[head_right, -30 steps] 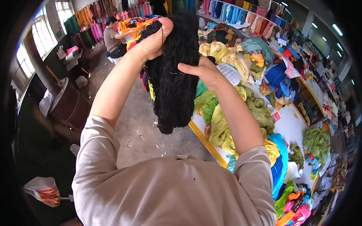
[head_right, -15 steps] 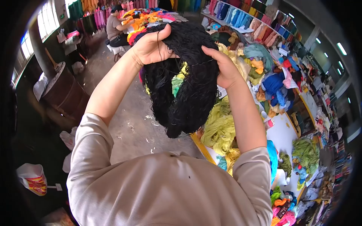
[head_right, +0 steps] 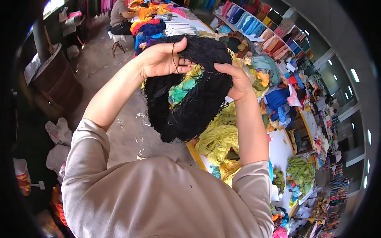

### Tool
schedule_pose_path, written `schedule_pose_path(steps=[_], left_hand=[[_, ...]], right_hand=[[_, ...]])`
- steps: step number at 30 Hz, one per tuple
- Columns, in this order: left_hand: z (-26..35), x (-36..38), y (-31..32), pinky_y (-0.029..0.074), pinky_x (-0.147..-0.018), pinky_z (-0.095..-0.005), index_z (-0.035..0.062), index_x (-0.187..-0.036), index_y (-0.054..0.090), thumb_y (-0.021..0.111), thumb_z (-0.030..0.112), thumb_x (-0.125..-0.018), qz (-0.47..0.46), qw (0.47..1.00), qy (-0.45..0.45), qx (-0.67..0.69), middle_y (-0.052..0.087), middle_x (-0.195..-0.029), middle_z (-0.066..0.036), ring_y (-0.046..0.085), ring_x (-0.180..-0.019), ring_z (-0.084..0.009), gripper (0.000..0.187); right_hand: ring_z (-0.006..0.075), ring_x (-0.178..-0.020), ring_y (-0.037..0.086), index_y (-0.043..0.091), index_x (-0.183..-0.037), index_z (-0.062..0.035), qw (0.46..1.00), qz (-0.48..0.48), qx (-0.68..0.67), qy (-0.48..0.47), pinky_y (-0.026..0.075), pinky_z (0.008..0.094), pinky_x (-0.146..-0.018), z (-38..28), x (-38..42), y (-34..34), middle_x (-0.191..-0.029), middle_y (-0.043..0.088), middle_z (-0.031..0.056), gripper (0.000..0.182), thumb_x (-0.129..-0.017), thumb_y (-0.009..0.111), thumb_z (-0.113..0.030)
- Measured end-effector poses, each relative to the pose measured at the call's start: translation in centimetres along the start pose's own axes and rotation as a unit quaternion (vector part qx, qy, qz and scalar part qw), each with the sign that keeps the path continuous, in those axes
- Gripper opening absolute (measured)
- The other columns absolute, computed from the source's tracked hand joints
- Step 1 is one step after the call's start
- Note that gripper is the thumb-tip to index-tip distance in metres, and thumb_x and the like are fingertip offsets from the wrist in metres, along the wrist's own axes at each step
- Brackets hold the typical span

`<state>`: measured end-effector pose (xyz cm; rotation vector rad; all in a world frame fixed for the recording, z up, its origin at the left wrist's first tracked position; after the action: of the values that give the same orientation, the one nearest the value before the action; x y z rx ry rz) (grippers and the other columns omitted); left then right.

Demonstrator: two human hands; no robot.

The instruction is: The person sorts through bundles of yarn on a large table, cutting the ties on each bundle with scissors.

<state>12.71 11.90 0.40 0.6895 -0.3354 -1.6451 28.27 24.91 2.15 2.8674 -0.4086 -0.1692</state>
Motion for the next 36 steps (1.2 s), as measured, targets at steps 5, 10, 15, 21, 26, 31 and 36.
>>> schedule_pose_path(steps=[5, 10, 15, 21, 26, 31, 36], left_hand=[[-1.1, 1.5, -0.3, 0.055, -0.084, -0.0354, 0.0005, -0.112, 0.063, 0.066, 0.037, -0.095, -0.011, 0.997, -0.031, 0.069, 0.069, -0.101, -0.011, 0.068, -0.093, -0.0228, 0.040], [-1.4, 2.4, -1.2, 0.047, -0.096, -0.0345, -0.0013, -0.106, 0.065, 0.049, 0.043, -0.102, -0.032, 0.999, 0.000, 0.035, 0.070, -0.089, -0.011, 0.067, -0.103, -0.0248, 0.047], [-1.7, 2.8, -1.5, 0.049, -0.095, -0.0399, -0.0003, -0.079, 0.066, 0.051, 0.026, -0.099, -0.067, 0.987, 0.032, 0.143, 0.068, -0.073, -0.009, 0.067, -0.091, -0.0281, 0.037], [-2.8, 4.0, -1.1, 0.047, -0.091, -0.0414, 0.0009, -0.079, 0.063, 0.043, 0.028, -0.099, -0.113, 0.969, 0.052, 0.216, 0.057, -0.066, -0.006, 0.060, -0.075, -0.0253, 0.040], [-4.6, 6.3, -2.1, 0.048, -0.093, -0.0416, -0.0105, -0.138, 0.045, 0.042, 0.032, -0.098, -0.026, 0.954, 0.080, 0.288, 0.054, -0.065, -0.003, 0.055, -0.068, -0.0213, 0.058], [-7.3, 10.3, -3.3, 0.043, -0.105, -0.0459, -0.0069, -0.148, 0.034, 0.042, 0.039, -0.100, -0.038, 0.917, 0.186, 0.352, 0.072, -0.095, -0.010, 0.067, -0.096, -0.0256, 0.067], [-9.9, 13.2, -4.9, 0.045, -0.104, -0.0465, 0.0025, -0.150, 0.037, 0.050, 0.039, -0.102, -0.045, 0.901, 0.283, 0.326, 0.068, -0.116, -0.011, 0.065, -0.108, -0.0255, 0.062]], right_hand=[[0.0234, -0.099, 0.069, 0.058, -0.127, 0.0011, 0.999, -0.025, -0.026, -0.002, 0.056, 0.0368, -0.088, 0.2, -1.1, 0.7, -0.113, 0.070, 0.0132, 0.041, -0.088, 0.063, -0.009], [0.0252, -0.100, 0.069, 0.055, -0.130, 0.0025, 0.997, -0.054, -0.058, 0.011, 0.056, 0.0385, -0.088, 0.8, -2.0, 1.4, -0.114, 0.069, 0.0144, 0.044, -0.090, 0.062, -0.012], [0.0277, -0.104, 0.068, 0.054, -0.132, 0.0034, 0.991, -0.052, -0.121, 0.036, 0.055, 0.0402, -0.092, 1.2, -2.2, 2.4, -0.119, 0.067, 0.0165, 0.044, -0.093, 0.059, -0.017], [0.0309, -0.121, 0.059, 0.044, -0.140, 0.0053, 0.981, -0.140, -0.133, 0.012, 0.049, 0.0452, -0.102, 1.6, -2.5, 4.9, -0.135, 0.057, 0.0215, 0.049, -0.097, 0.054, -0.017], [0.0317, -0.110, 0.065, 0.047, -0.138, 0.0049, 0.963, -0.160, -0.212, 0.040, 0.054, 0.0426, -0.094, 2.3, -3.0, 4.2, -0.129, 0.061, 0.0201, 0.044, -0.100, 0.051, -0.018], [0.0292, -0.098, 0.069, 0.049, -0.136, 0.0041, 0.950, -0.147, -0.267, 0.073, 0.060, 0.0396, -0.083, 2.9, -4.4, 2.5, -0.120, 0.066, 0.0187, 0.041, -0.102, 0.049, -0.020], [0.0296, -0.098, 0.069, 0.048, -0.136, 0.0037, 0.973, -0.065, -0.215, 0.057, 0.060, 0.0403, -0.080, 3.7, -4.8, 3.4, -0.125, 0.062, 0.0206, 0.042, -0.103, 0.049, -0.021]])
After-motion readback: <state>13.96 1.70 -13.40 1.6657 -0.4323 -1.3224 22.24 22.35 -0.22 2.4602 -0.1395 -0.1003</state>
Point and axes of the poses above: each hand's wrist, its own x-axis away from the middle knuckle, its own y-axis out of the palm, z = x × y, the point moved 5 cm from there along -x, towards the middle knuckle
